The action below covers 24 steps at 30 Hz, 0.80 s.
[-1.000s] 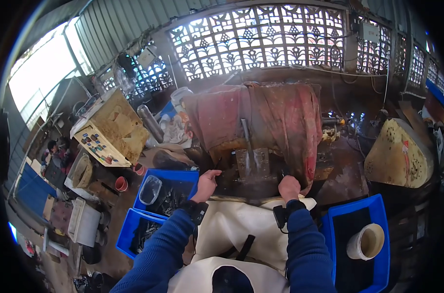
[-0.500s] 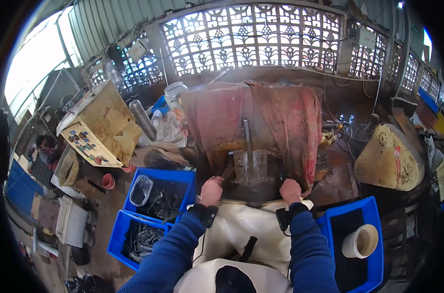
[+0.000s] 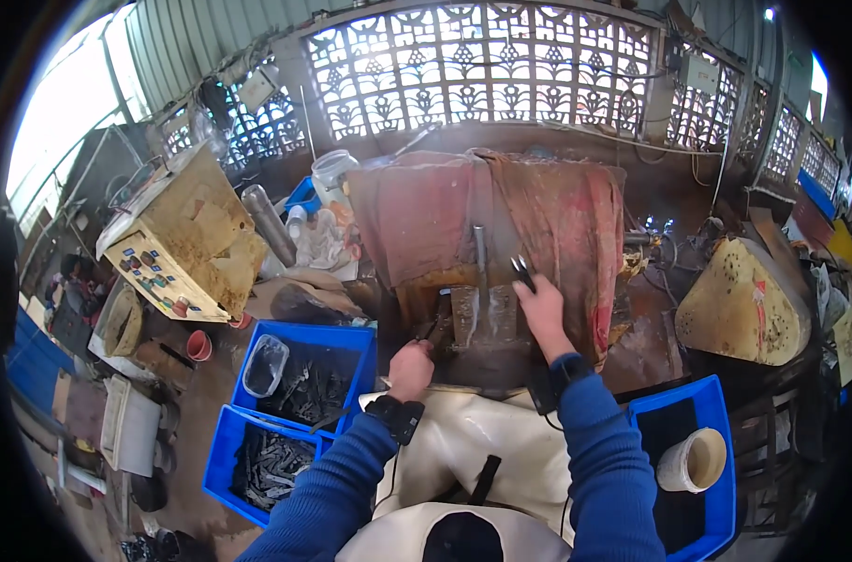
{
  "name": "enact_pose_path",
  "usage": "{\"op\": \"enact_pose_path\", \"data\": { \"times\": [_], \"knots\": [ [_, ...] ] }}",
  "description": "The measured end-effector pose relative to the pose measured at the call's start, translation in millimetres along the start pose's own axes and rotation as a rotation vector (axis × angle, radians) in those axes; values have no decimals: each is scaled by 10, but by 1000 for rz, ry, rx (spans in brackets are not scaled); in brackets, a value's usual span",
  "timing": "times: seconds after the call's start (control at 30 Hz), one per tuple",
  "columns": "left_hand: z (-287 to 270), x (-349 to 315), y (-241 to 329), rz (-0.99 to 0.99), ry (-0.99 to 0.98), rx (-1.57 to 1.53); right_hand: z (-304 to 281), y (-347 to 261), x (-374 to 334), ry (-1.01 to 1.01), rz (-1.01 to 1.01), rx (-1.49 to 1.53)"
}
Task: The person picks up a metal piece from a blue bin, holds it against a rotating wheel in a machine, and then dips it into a bucket of liquid before placing it into another blue bin.
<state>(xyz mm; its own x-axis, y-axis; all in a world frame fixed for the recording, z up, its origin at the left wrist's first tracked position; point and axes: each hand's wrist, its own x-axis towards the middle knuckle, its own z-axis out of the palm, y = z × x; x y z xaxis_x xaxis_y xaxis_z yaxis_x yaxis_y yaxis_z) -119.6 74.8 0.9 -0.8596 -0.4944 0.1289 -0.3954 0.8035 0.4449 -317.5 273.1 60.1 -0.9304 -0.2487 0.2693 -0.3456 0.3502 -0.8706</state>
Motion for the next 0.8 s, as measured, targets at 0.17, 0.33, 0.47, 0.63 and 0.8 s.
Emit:
{"op": "enact_pose_path", "data": {
  "times": [0.17,0.33,0.47,0.63,0.8],
  "knots": [
    [59,48,54,-5,-16,-14,429,-807,449,158,-216,-137],
    [65,34,52,-3,7,-11,624,-1053,681,146,-238,-352],
    [63,44,78,-25,-15,-15,686,-1016,787,30,-241,-530],
    [63,47,44,-12,15,-13,711,-1004,802,7,-234,-590],
    [60,66,104,-8,-8,-7,678,-960,830,42,-226,-594]
  ]
}}
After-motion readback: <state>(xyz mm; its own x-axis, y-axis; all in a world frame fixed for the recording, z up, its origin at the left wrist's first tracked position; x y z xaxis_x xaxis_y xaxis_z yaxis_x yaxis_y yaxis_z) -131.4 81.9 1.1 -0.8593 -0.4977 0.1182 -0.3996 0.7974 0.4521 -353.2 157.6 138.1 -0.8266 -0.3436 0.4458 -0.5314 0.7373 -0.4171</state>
